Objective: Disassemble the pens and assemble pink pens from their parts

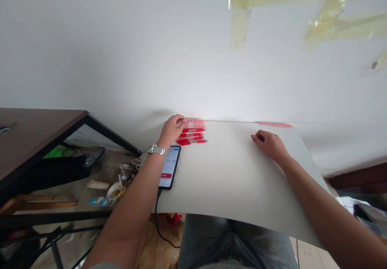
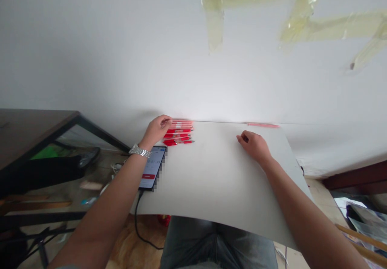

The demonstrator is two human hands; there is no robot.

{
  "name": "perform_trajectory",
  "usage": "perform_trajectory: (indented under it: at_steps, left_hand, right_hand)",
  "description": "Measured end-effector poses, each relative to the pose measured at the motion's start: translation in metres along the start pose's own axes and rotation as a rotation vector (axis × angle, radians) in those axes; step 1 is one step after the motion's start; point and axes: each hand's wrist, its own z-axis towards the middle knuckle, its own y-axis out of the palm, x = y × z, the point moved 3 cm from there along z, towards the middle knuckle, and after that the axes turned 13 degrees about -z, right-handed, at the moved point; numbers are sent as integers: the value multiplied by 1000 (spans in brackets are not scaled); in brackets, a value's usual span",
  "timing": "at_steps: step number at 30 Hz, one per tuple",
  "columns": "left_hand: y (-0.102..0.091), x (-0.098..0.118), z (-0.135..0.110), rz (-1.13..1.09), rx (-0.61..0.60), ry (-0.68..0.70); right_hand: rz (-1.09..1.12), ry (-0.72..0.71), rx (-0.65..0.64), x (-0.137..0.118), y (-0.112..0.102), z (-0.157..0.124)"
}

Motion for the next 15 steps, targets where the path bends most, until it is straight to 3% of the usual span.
perform_trajectory:
  at_steps: [4,9,13,15]
  left_hand:
    - [-6,-16,-7,88,40,-22]
    - [-15,-48,-15,258,93,-182]
    - [-19,-79,-17,204,32,-445]
    - [-17,-89,-18,74,-27,-521]
  right_hand:
    - [-173,136,-47,26,-10,5]
    - [-417,343,20,73,-28,1]
    - [-376,570,-156,109,-27,-6]
    - [-266,578,-245,120,-22,-8]
